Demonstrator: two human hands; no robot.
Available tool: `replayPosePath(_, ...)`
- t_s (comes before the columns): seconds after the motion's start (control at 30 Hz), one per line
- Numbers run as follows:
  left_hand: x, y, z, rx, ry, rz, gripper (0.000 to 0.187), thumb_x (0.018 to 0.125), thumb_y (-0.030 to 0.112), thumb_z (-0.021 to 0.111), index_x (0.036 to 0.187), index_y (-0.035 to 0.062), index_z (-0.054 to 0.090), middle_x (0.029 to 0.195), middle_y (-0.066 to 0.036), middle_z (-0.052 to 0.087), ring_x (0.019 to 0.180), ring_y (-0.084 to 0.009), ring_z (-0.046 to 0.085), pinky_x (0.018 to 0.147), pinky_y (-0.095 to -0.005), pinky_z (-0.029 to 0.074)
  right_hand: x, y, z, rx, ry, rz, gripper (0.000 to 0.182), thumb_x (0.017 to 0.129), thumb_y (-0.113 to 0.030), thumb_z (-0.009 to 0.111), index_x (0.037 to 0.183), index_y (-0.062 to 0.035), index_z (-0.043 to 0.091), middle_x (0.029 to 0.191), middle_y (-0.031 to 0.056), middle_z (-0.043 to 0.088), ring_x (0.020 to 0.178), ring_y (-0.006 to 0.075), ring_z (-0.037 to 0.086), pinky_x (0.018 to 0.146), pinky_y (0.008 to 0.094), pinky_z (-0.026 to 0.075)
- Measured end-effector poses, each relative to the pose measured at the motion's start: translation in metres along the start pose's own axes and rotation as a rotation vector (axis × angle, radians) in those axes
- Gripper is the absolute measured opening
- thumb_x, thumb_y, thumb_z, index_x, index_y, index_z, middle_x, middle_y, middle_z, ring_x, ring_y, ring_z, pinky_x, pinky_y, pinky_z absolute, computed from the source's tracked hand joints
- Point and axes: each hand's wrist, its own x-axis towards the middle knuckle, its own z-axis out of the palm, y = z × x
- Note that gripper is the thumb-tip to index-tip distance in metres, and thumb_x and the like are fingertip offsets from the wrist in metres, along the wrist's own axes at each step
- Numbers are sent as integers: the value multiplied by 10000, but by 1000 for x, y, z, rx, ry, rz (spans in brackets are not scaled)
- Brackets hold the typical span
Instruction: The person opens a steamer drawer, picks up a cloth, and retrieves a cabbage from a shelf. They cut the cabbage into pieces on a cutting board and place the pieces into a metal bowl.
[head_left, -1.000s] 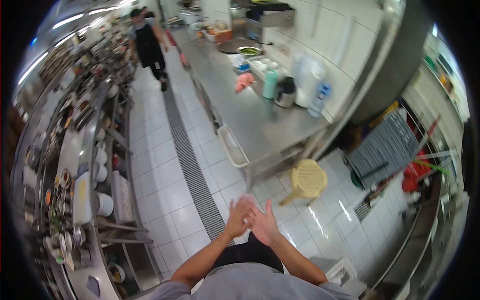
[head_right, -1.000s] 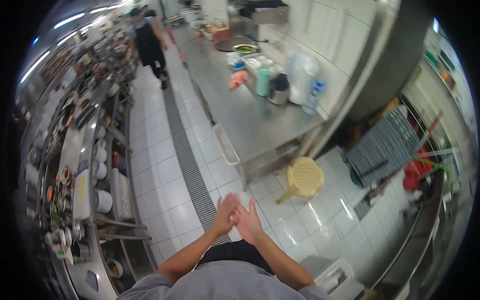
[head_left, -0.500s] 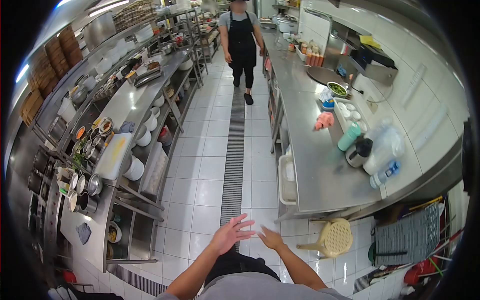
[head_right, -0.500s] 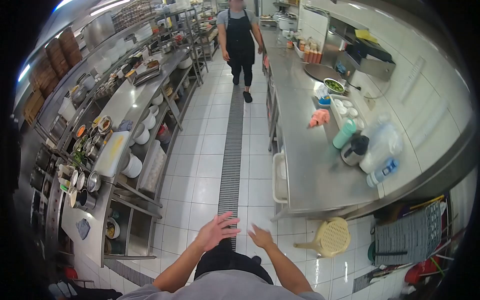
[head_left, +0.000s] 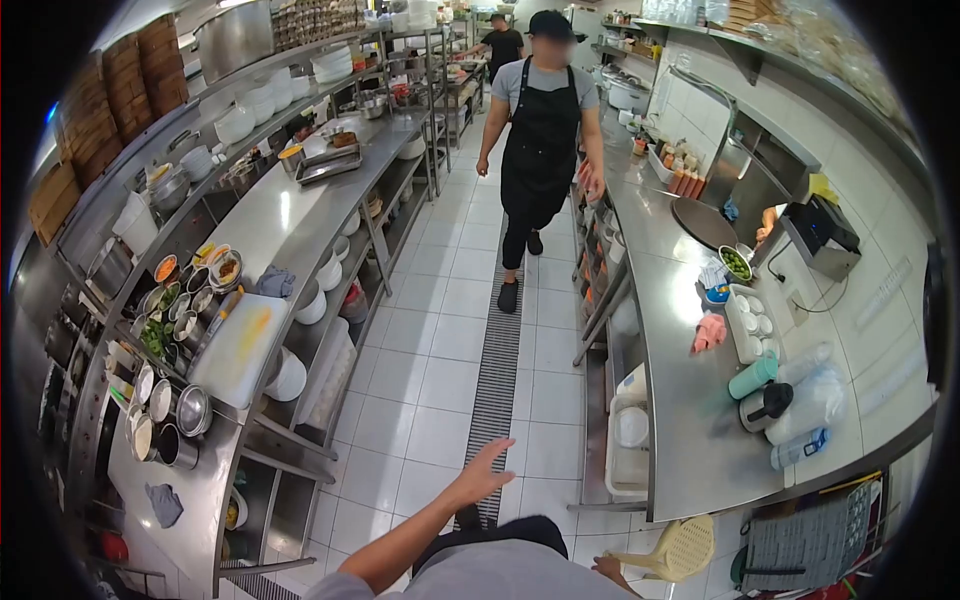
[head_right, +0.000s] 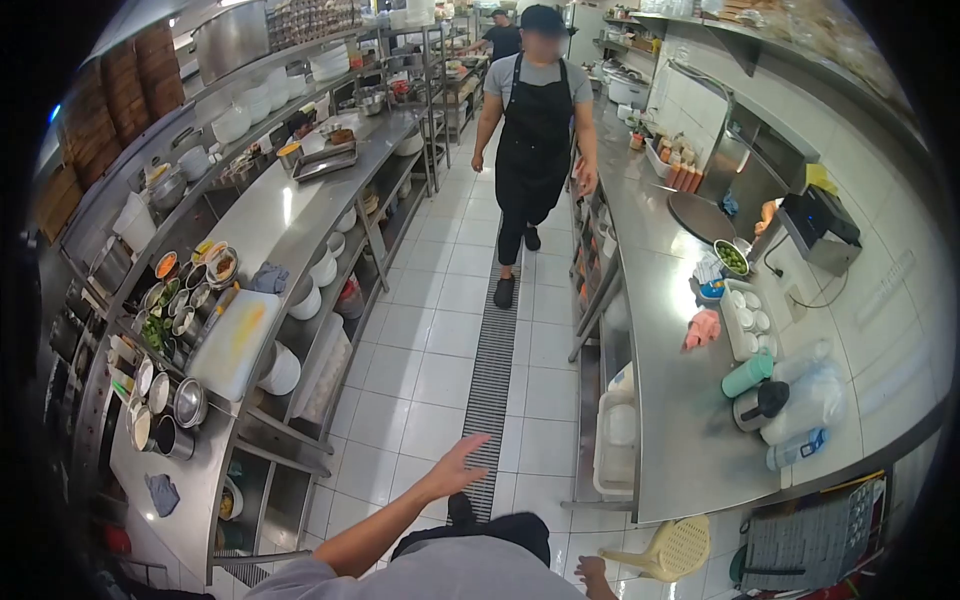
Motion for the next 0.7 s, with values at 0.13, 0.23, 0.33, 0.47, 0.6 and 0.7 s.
replayPosePath(0.13,51,12,-32,-110,-103,-107,607,883,191,669,1427,76,426,1441,-153,437,1300,-311,462,1080,-416,387,60,-63,4,646,209,25,319,897,-256,650,1099,-11,622,853,100,685,692,250,696,542,359,500)
replayPosePath(0.23,73,-14,-55,96,-131,62,575,896,239,655,1403,68,444,1420,-166,457,1231,-345,524,1040,-430,429,97,-118,-27,676,235,3,347,876,-259,686,1111,-12,625,840,97,695,661,231,699,502,337,497)
replayPosePath(0.33,72,-23,-91,403,-117,67,560,905,287,638,1386,65,455,1415,-178,460,1209,-370,535,1021,-437,443,123,-172,-76,453,192,-10,336,882,-260,679,1112,-19,633,865,98,703,675,212,704,511,333,502)
replayPosePath(0.47,54,-67,-143,513,-116,-198,563,897,316,640,1376,74,472,1379,-201,487,1179,-395,552,979,-459,468,180,-222,-148,176,25,30,242,942,-229,578,1057,-29,652,882,85,710,723,201,715,528,332,531)
replayPosePath(0.6,12,-159,-176,180,192,-484,508,890,328,648,1309,58,551,1292,-196,586,1143,-340,597,933,-426,500,240,-300,-212,343,87,282,244,966,-220,514,1020,-35,663,900,81,712,722,200,712,532,343,548)
replayPosePath(0.7,-52,-273,-171,21,468,-759,501,852,307,680,1267,43,586,1214,-198,641,1104,-322,626,934,-393,498,309,-342,-248,46,27,85,279,918,-301,573,1072,-80,646,954,97,700,754,230,688,596,445,528)
